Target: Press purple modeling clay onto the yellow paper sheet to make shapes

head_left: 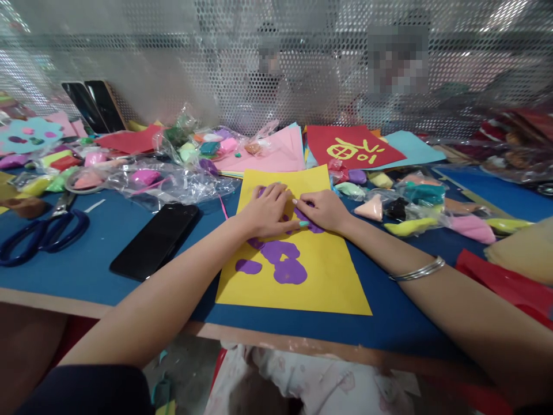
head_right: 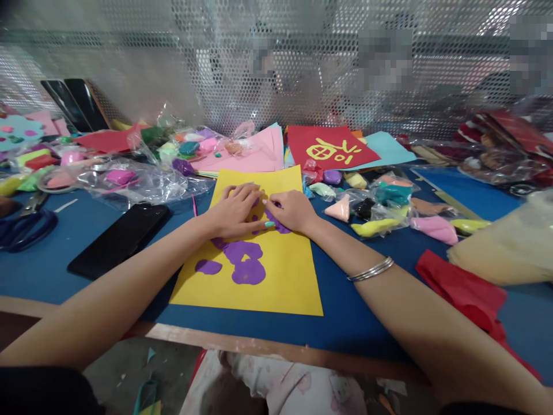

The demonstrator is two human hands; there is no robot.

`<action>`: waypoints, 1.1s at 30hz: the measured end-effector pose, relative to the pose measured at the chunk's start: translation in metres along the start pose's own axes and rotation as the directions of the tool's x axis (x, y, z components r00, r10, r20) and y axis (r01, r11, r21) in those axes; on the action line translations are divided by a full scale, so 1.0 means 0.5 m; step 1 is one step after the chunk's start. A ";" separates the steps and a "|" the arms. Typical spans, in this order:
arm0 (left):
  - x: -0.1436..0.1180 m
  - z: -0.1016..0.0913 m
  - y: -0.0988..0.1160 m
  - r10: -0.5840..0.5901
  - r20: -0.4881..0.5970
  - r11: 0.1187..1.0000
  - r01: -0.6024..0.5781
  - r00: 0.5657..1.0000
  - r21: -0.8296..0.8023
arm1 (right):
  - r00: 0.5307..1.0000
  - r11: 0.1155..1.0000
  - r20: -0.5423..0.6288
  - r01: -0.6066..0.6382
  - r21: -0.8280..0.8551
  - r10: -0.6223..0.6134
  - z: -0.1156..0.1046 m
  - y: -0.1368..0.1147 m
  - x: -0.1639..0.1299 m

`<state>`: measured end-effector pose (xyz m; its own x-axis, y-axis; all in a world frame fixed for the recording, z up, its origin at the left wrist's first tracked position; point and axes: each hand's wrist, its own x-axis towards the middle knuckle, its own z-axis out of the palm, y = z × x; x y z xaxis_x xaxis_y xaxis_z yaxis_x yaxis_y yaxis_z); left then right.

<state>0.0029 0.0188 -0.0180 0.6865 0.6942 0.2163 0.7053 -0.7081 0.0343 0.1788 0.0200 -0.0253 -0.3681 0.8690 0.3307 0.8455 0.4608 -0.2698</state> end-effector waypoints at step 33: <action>0.010 -0.012 -0.006 -0.148 0.321 0.987 0.158 0.935 -0.005 | 1.000 1.000 0.020 -0.003 -0.020 0.003 -0.003 -0.001 -0.001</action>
<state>0.0031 0.0239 -0.0110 0.5945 0.7956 -0.1164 0.8040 -0.5901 0.0726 0.1789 0.0192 -0.0239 -0.3730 0.8740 0.3115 0.8541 0.4545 -0.2527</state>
